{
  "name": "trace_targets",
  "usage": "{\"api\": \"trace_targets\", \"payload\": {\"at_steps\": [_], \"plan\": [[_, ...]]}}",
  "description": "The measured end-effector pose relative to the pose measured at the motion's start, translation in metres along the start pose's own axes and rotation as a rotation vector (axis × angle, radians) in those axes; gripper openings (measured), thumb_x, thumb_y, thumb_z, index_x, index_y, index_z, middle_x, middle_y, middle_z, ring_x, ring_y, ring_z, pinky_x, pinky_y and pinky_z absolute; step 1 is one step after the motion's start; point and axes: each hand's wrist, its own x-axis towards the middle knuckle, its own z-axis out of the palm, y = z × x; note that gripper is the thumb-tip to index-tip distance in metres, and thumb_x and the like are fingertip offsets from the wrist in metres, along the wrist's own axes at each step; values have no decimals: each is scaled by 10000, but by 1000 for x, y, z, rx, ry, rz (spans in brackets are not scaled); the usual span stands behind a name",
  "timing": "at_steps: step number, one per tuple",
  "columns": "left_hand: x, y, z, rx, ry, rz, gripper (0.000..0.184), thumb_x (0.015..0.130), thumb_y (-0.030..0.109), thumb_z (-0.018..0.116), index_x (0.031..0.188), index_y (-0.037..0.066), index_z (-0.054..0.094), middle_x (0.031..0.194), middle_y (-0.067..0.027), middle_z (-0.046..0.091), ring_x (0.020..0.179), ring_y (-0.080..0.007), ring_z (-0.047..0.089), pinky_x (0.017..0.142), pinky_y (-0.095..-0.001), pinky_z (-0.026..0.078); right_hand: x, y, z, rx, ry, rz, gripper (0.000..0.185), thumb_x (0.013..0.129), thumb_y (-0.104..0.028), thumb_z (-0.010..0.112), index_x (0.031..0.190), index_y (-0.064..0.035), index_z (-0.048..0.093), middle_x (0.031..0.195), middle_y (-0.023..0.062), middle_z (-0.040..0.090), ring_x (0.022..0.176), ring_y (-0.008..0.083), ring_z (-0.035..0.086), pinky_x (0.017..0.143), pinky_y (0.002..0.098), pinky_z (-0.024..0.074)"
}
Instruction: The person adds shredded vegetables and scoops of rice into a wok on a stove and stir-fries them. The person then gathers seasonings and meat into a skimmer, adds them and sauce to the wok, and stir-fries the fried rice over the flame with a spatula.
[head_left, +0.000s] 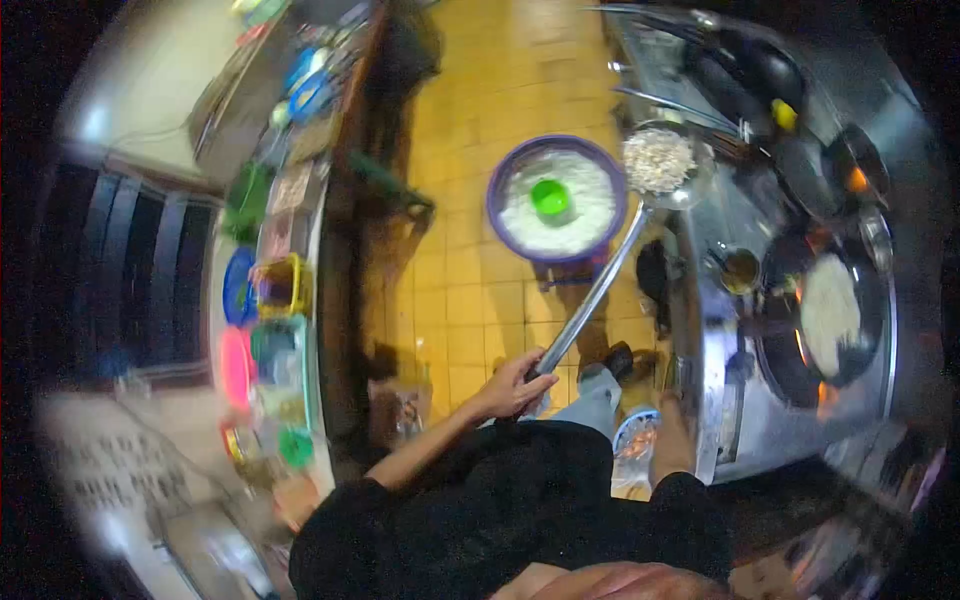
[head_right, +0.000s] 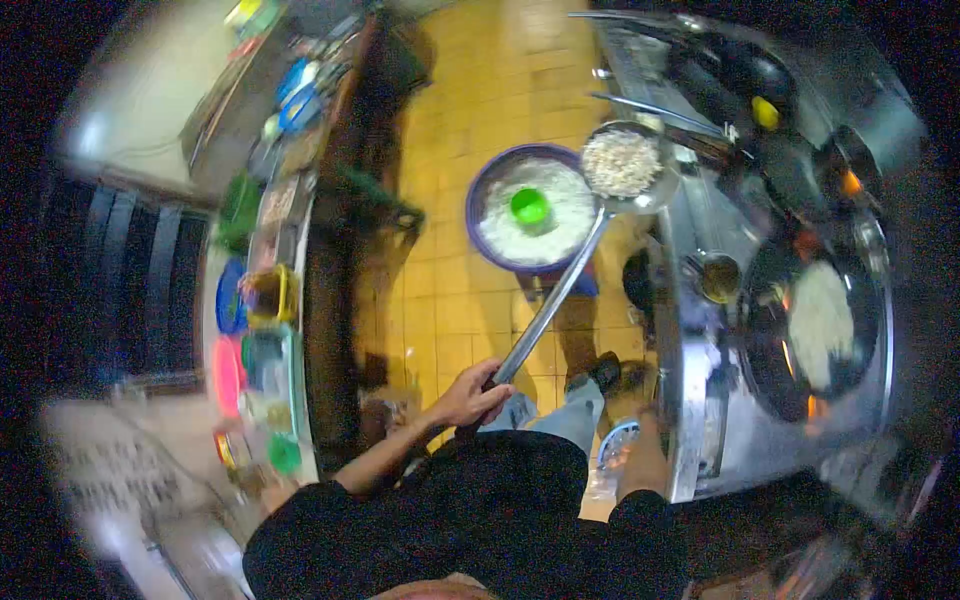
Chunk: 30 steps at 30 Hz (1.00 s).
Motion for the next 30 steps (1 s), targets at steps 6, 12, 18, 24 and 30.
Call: {"api": "trace_targets", "payload": {"at_steps": [6, 12, 18, 24, 30], "plan": [[-91, -43, -103, -79, 263, 87, 375, 901, 218, 620, 1204, 33, 499, 652, 8, 519, 503, -85, 491, 458, -254, 403, 32, -91, -21, 134, -237, -114, 547, 873, -301, 614, 1285, 2, 422, 1203, 169, 495, 987, 270, 521, 762, 374, 400], [-211, -119, -181, 127, 640, 237, 386, 820, 286, 674, 1096, 36, 575, 723, -93, 589, 652, -173, 568, 642, -345, 471, -27, -313, 21, 343, -687, -313, 459, 885, -313, 627, 1228, -31, 512, 1114, 111, 572, 850, 215, 604, 621, 330, 470], [-348, -142, -183, -94, 998, 82, 284, 853, 248, 668, 1022, 44, 568, 631, -66, 568, 525, -157, 568, 529, -310, 460, -116, -600, 109, 159, -923, -861, 420, 919, -297, 610, 1226, -20, 542, 886, 66, 628, 666, 163, 649, 533, 281, 496], [-419, -172, -166, -368, 1314, -98, 311, 881, 234, 640, 1074, 16, 530, 573, -73, 556, 466, -161, 556, 461, -326, 438, -359, -802, 154, 284, -990, -1244, 420, 878, -278, 650, 1139, 43, 576, 862, 61, 648, 691, 121, 615, 532, 266, 469], [-425, -213, -169, -448, 1694, -173, 198, 866, 147, 656, 946, 15, 533, 595, -12, 508, 478, -97, 491, 431, -275, 396, -432, -929, 250, -40, -516, -1463, 242, 882, -266, 640, 995, -64, 573, 649, -22, 518, 473, 78, 440, 377, 239, 310]]}}
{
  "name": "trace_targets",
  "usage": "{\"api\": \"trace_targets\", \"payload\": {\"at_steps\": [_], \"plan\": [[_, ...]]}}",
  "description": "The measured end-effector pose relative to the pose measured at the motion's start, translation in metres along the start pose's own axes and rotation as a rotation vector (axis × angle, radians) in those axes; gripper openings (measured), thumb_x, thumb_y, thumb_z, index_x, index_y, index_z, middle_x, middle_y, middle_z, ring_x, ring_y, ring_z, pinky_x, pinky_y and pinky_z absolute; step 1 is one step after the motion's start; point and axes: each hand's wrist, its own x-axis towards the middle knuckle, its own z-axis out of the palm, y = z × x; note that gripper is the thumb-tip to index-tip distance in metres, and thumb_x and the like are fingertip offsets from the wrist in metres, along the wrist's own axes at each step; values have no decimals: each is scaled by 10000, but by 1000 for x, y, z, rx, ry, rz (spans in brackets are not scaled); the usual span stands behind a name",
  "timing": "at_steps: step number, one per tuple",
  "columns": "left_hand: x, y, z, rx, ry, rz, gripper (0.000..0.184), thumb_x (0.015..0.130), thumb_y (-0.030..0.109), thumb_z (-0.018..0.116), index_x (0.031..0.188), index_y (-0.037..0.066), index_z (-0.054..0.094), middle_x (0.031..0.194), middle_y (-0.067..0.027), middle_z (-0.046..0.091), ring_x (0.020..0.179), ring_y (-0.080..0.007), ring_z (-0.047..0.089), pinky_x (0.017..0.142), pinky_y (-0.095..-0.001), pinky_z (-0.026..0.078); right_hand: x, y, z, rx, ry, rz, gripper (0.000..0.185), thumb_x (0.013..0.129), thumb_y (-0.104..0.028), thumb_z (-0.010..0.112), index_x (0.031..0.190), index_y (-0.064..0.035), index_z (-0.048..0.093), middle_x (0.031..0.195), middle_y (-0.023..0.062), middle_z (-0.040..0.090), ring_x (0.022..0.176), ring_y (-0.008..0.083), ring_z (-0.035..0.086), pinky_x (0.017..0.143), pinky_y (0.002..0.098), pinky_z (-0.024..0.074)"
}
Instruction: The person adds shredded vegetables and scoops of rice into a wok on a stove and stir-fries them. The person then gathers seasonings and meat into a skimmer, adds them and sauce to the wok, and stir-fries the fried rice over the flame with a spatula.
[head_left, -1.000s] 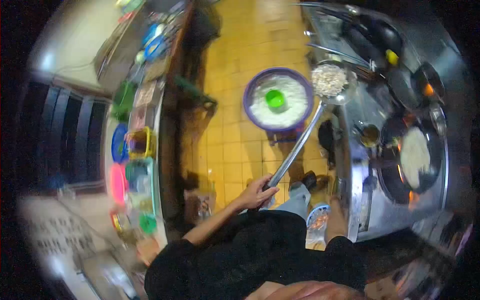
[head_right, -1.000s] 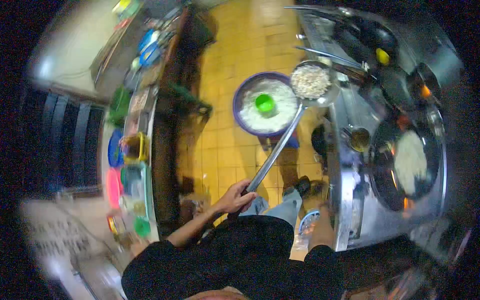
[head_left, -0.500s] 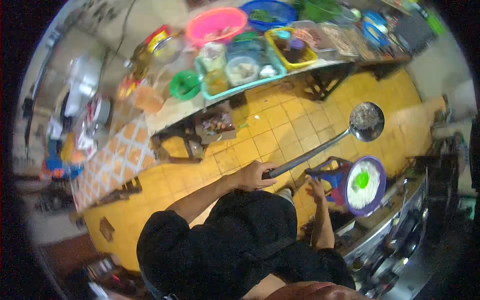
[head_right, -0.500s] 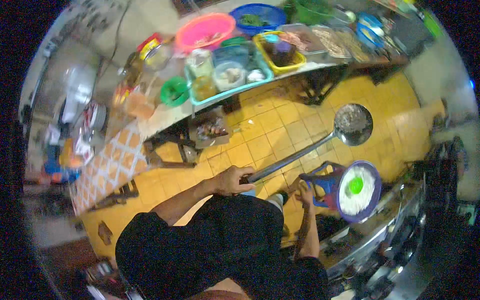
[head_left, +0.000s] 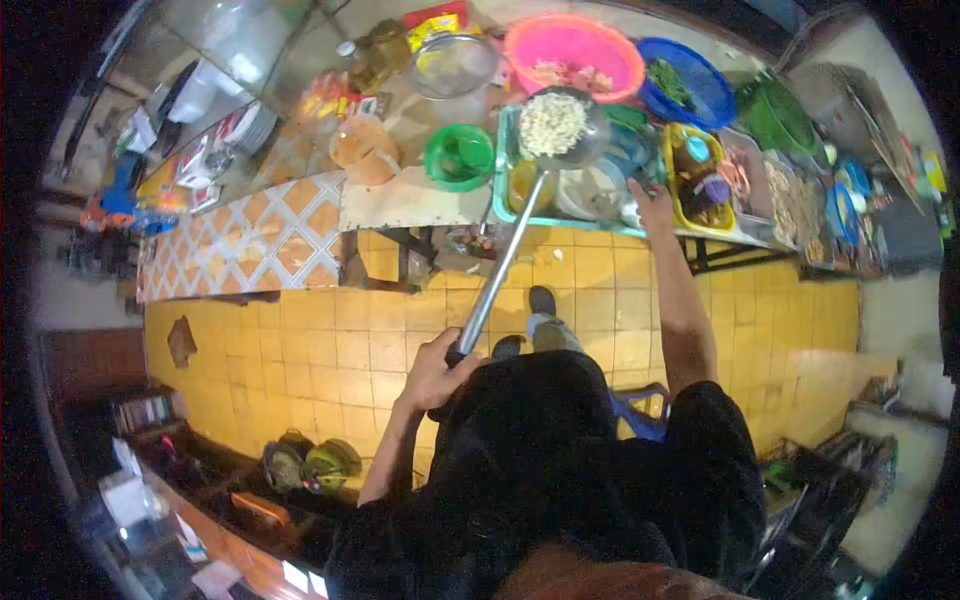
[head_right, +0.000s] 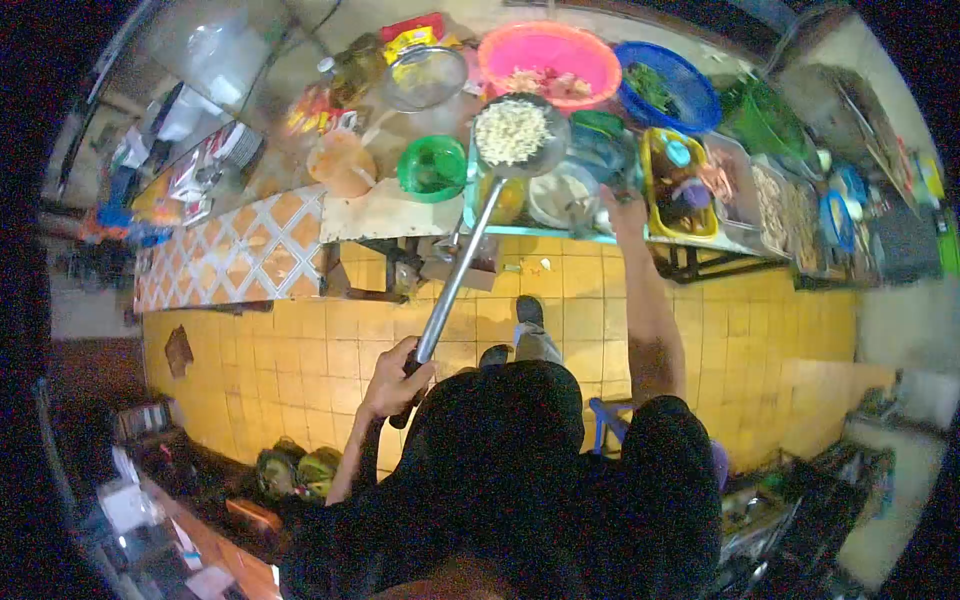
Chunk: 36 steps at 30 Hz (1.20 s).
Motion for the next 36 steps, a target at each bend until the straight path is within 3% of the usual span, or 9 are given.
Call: {"api": "trace_targets", "payload": {"at_steps": [3, 5, 7, 13, 20, 23, 26, 33, 36], "plan": [[13, -4, 13, -169, 138, -40, 181, 865, 143, 657, 916, 28, 529, 625, 1, 501, 537, -87, 469, 492, -255, 400, 42, 18, 18, 255, -236, 133, 230, 872, -292, 655, 907, -70, 604, 626, -46, 502, 486, 62, 443, 369, 238, 300], [28, 20, 20, -351, 145, -197, 169, 862, 141, 660, 915, 37, 537, 675, 3, 497, 617, -83, 459, 556, -244, 396, 51, 33, 29, 159, -276, -54, 238, 907, -299, 617, 925, -63, 635, 595, -9, 535, 509, 120, 531, 428, 277, 401], [42, 25, 36, -441, 235, -291, 211, 853, 167, 667, 958, 18, 559, 730, -16, 524, 680, -94, 486, 606, -256, 416, 36, 16, 17, -131, -241, -667, 213, 935, -255, 565, 1011, -67, 631, 684, 69, 609, 617, 240, 628, 556, 347, 488], [74, 40, 54, -388, 307, -246, 335, 864, 266, 668, 1039, 0, 566, 663, -31, 556, 558, -96, 490, 502, -263, 384, 28, -28, -7, -505, -294, -951, 211, 919, -199, 531, 1090, -96, 600, 906, 155, 638, 798, 337, 624, 665, 444, 504], [94, 43, 60, -251, 350, -234, 376, 860, 266, 666, 1081, -21, 566, 724, -73, 612, 639, -142, 554, 589, -292, 455, 18, -14, -9, -417, -509, -1005, 197, 900, -191, 561, 1054, -73, 592, 860, 162, 638, 755, 349, 622, 655, 443, 503], [98, 38, 58, -256, 295, -288, 369, 865, 258, 660, 1084, -24, 566, 741, -84, 623, 654, -139, 553, 604, -296, 460, -8, -10, -4, -219, -550, -844, 161, 904, -162, 564, 1022, -54, 583, 834, 156, 636, 736, 330, 631, 642, 401, 505], [98, 48, 49, -300, 270, -319, 328, 849, 207, 671, 1064, -19, 571, 769, -60, 602, 678, -118, 532, 613, -275, 446, -25, -13, -2, 57, -488, -408, 142, 912, -109, 556, 1023, -24, 583, 821, 149, 633, 741, 285, 646, 659, 340, 497], [83, 47, 36, -283, 210, -311, 311, 827, 186, 689, 1042, -8, 576, 762, -31, 564, 655, -104, 488, 594, -262, 425, -12, -12, 5, -317, -206, -799, 172, 894, -117, 603, 1042, -30, 601, 793, 140, 647, 727, 304, 636, 623, 353, 486], [72, 57, 26, -105, 171, -335, 321, 870, 251, 656, 1035, -17, 593, 750, -91, 628, 667, -143, 551, 625, -303, 461, -17, -1, 9, -124, -396, -647, 173, 919, -141, 577, 1038, -19, 601, 782, 131, 662, 736, 256, 653, 645, 326, 485]]}}
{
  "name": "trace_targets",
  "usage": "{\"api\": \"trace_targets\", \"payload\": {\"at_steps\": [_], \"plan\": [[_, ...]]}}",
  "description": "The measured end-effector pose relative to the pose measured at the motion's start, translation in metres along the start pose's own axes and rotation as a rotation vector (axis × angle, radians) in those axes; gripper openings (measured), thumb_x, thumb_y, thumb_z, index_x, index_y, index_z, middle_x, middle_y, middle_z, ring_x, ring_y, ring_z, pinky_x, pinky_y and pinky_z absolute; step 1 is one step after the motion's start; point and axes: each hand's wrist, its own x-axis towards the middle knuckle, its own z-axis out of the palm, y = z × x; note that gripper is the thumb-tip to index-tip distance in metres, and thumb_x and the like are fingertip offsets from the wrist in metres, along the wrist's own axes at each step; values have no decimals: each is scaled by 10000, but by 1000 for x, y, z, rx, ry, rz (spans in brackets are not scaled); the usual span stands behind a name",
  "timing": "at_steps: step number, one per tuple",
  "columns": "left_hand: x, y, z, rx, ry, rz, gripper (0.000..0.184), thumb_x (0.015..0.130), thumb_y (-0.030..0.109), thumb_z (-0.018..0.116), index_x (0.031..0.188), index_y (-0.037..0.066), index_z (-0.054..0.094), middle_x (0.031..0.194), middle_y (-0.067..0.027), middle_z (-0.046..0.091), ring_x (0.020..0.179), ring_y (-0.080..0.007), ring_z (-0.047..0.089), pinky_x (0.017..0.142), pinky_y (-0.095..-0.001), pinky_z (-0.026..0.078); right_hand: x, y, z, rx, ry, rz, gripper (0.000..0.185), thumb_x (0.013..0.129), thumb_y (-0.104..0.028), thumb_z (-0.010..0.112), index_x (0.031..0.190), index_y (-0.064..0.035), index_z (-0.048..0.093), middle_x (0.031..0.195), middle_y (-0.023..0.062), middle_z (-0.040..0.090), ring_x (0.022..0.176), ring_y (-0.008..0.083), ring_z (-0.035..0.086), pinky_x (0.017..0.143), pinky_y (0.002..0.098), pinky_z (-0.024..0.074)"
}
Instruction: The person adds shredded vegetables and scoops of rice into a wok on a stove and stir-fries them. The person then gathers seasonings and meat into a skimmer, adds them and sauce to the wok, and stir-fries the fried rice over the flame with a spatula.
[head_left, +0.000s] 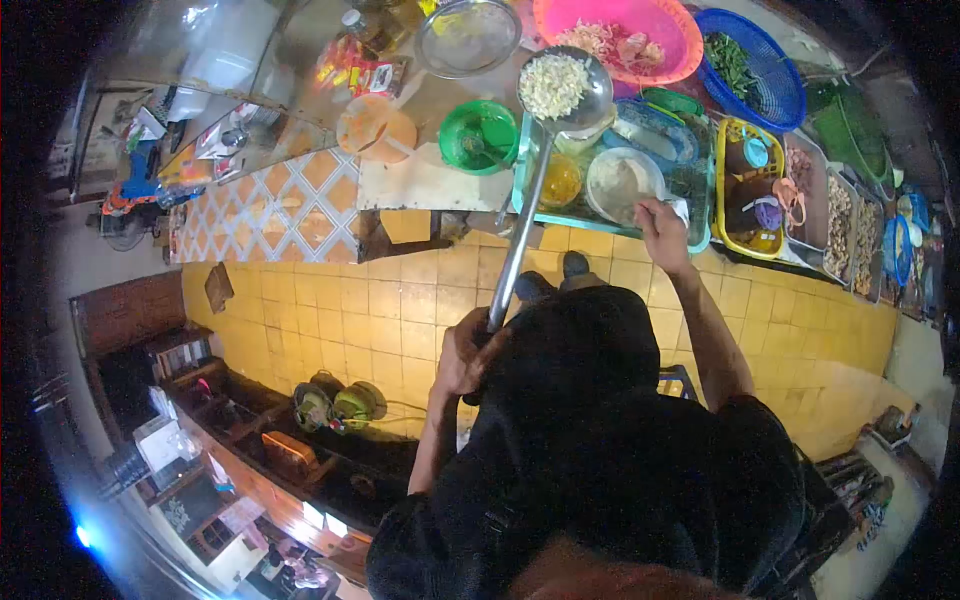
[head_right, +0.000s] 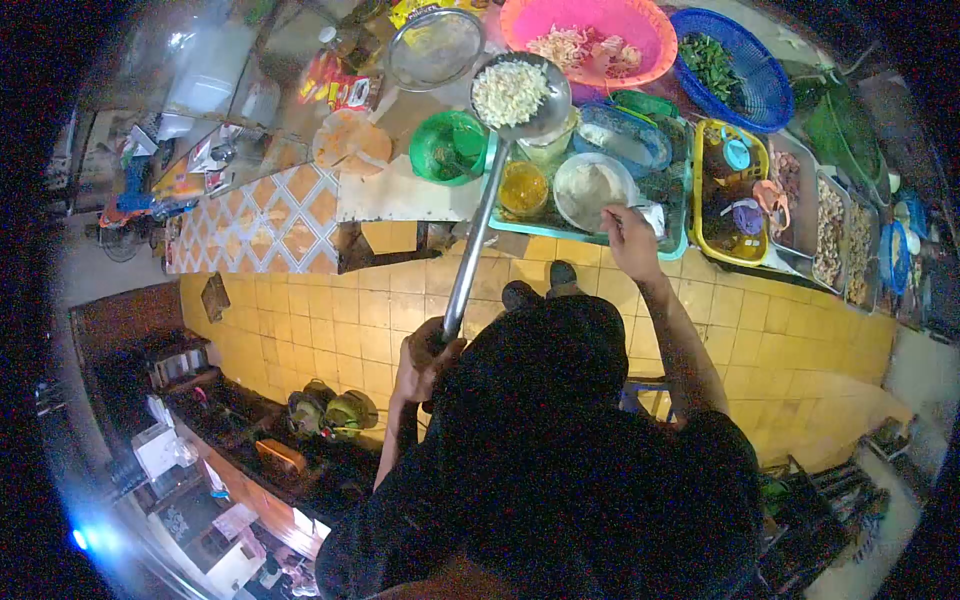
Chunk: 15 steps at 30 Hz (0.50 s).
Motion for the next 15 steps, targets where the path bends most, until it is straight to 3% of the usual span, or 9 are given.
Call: {"api": "trace_targets", "payload": {"at_steps": [1, 3, 4, 6, 10, 12, 15], "plan": [[-4, -2, -2, 3, -3, 4, 321, 870, 251, 656, 1035, -17, 593, 750, -91, 628, 667, -143, 551, 625, -303, 461, -5, 3, 4, -1, 6, 2, 173, 919, -141, 577, 1038, -19, 601, 782, 131, 662, 736, 256, 653, 645, 326, 485], [-10, -12, -3, -86, -15, 122, 311, 871, 246, 657, 1026, -17, 600, 761, -93, 633, 674, -139, 543, 631, -297, 458, -12, 4, 10, 403, 142, 194, 201, 949, -180, 547, 1022, 1, 596, 783, 113, 679, 751, 179, 656, 675, 291, 481], [-11, -20, -3, -168, -42, 72, 310, 871, 238, 656, 1034, -19, 598, 766, -89, 631, 669, -129, 526, 619, -292, 446, -13, 3, 8, 401, 142, 194, 201, 949, -180, 547, 1022, 1, 596, 783, 113, 679, 751, 179, 656, 675, 291, 481], [-13, -21, -1, -137, -23, 100, 303, 870, 231, 658, 1030, -20, 595, 754, -80, 620, 663, -123, 516, 611, -290, 440, -14, 1, 3, 446, 224, 285, 224, 967, -191, 531, 1009, 20, 593, 772, 25, 624, 737, 108, 608, 642, 287, 471], [-15, -5, -3, -73, -24, 62, 286, 869, 210, 657, 1022, -20, 585, 715, -59, 581, 651, -118, 496, 598, -290, 431, -17, 10, 5, 296, 214, 219, 228, 966, -198, 535, 1011, 20, 589, 781, 44, 628, 729, 113, 607, 655, 260, 464], [-14, -6, -5, -39, -18, 33, 283, 869, 210, 654, 1020, -19, 583, 707, -59, 573, 648, -119, 491, 597, -292, 431, -16, 7, 7, 531, 225, 275, 223, 957, -184, 541, 1010, 29, 578, 775, 77, 653, 736, 146, 626, 709, 284, 491], [-15, -12, -6, -54, -13, 10, 282, 870, 213, 651, 1015, -18, 579, 698, -60, 564, 642, -119, 482, 594, -293, 428, -15, 6, 0, 659, 213, 391, 223, 949, -193, 557, 992, 24, 583, 755, 55, 629, 737, 151, 625, 698, 303, 501]]}}
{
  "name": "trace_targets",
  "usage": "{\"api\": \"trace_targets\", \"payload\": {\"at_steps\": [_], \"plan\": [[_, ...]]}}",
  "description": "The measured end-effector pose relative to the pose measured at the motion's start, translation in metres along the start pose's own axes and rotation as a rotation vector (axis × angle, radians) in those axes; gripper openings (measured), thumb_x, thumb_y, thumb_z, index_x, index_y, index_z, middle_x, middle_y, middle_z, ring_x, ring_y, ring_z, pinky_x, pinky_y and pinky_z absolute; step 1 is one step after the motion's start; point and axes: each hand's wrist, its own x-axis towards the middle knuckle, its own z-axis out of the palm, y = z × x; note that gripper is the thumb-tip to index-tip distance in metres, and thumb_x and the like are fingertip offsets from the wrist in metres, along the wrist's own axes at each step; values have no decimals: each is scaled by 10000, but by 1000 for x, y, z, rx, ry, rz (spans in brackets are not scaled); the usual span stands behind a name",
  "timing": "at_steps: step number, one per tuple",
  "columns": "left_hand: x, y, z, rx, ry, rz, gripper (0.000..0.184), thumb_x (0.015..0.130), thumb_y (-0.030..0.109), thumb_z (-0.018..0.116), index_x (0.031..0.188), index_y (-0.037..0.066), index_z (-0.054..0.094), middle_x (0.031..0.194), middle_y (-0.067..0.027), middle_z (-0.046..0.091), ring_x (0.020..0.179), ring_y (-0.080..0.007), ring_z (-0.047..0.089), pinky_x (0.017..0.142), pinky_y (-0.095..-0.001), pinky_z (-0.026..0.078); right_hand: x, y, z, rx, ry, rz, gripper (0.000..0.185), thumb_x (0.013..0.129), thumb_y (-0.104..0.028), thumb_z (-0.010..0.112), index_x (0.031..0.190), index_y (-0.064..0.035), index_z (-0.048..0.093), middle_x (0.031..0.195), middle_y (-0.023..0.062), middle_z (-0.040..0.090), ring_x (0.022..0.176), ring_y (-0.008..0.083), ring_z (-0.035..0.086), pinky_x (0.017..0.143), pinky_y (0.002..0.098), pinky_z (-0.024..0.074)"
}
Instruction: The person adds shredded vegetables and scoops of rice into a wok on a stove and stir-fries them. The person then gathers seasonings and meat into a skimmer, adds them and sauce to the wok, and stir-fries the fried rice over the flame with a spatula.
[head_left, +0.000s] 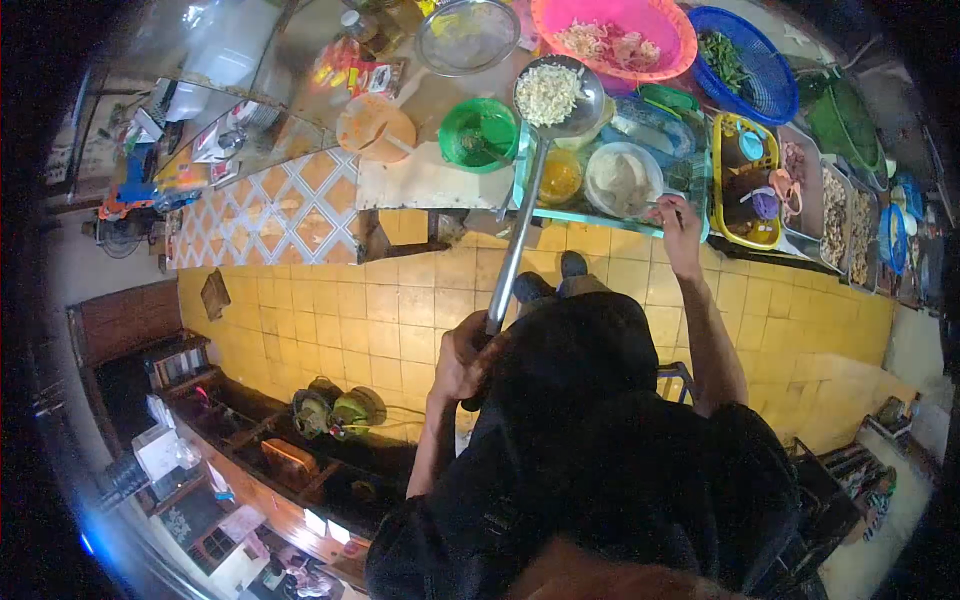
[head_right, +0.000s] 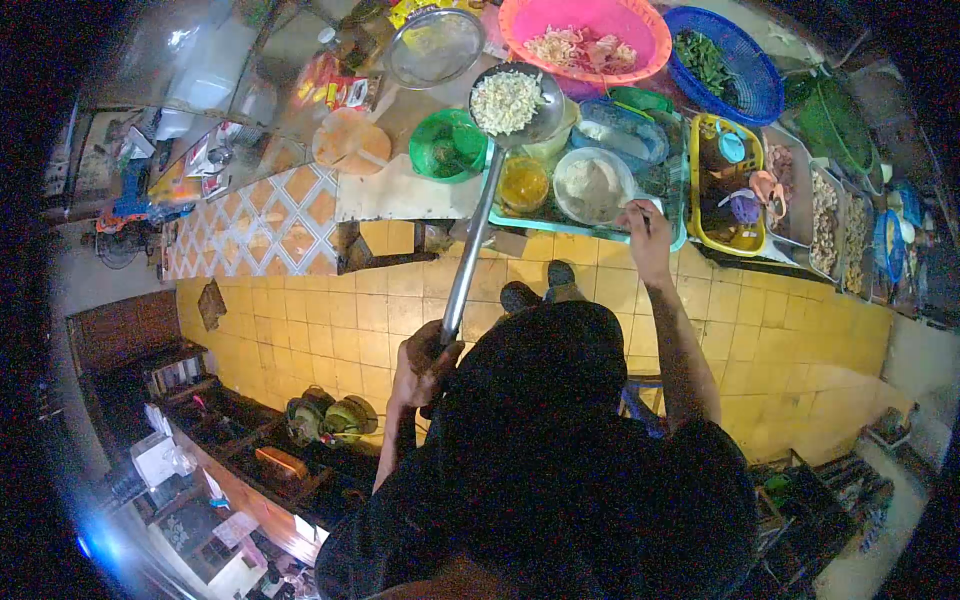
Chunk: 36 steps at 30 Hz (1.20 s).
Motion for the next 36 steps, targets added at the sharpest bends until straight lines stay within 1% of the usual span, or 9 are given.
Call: {"api": "trace_targets", "payload": {"at_steps": [4, 6, 9, 13, 23, 26, 29, 33, 36], "plan": [[-3, 3, -1, 16, 20, 43, 280, 871, 211, 658, 1007, -20, 575, 701, -56, 564, 643, -111, 473, 592, -288, 425, 7, -16, 0, -94, 1, -86, 217, 936, -202, 573, 996, 6, 587, 753, 82, 641, 722, 170, 634, 681, 311, 505], [-4, 7, 1, -22, 22, 10, 280, 872, 210, 660, 1007, -21, 575, 709, -54, 570, 649, -110, 476, 593, -287, 425, 13, -17, 2, -673, -58, -349, 183, 923, -174, 580, 1019, -18, 588, 770, 118, 648, 708, 202, 651, 649, 313, 504], [-2, -2, 2, -64, 16, -4, 307, 863, 209, 673, 1045, -20, 579, 763, -48, 589, 679, -112, 508, 609, -272, 441, 11, 1, 7, -733, -140, -449, 152, 912, -151, 584, 1017, -42, 597, 803, 145, 655, 704, 244, 665, 622, 326, 503], [-4, 2, 5, -74, 26, -15, 299, 876, 215, 660, 1036, -24, 579, 766, -73, 623, 689, -116, 535, 619, -293, 449, -2, 6, 16, -337, -86, -323, 183, 934, -168, 561, 1005, -4, 598, 789, 120, 672, 664, 200, 655, 613, 319, 494], [2, 11, 7, -108, 2, -16, 301, 845, 230, 677, 1019, 1, 591, 729, -13, 566, 617, -99, 492, 551, -255, 409, -3, 8, -2, -256, 6, -121, 296, 956, -268, 538, 1010, 19, 588, 756, 95, 655, 714, 153, 629, 671, 290, 487], [2, 16, 7, -43, 1, -56, 271, 875, 213, 657, 1009, -11, 584, 715, -53, 609, 609, -102, 511, 535, -276, 404, -3, -13, -6, -190, 24, -91, 276, 951, -249, 553, 1004, 20, 586, 750, 72, 644, 719, 134, 617, 674, 289, 491], [-2, 27, 6, -155, 25, -18, 235, 858, 213, 654, 961, 11, 594, 690, -10, 543, 595, -95, 468, 538, -255, 392, 8, -43, -11, -198, 11, -144, 248, 950, -222, 561, 1001, 19, 585, 745, 51, 634, 710, 116, 598, 668, 277, 492], [-8, 41, -1, 6, -15, -51, 280, 876, 195, 657, 1047, -14, 582, 704, -53, 606, 580, -102, 507, 527, -274, 405, 24, -105, 6, 65, 127, -114, 234, 942, -215, 582, 997, 13, 590, 743, 40, 624, 687, 107, 578, 658, 234, 478], [-14, 51, 2, 22, -19, -50, 280, 882, 187, 646, 1067, -14, 584, 694, -47, 598, 570, -102, 502, 519, -274, 400, 33, -146, 21, -22, 67, -205, 243, 954, -218, 562, 996, 20, 586, 735, 37, 625, 697, 100, 582, 641, 239, 475]]}}
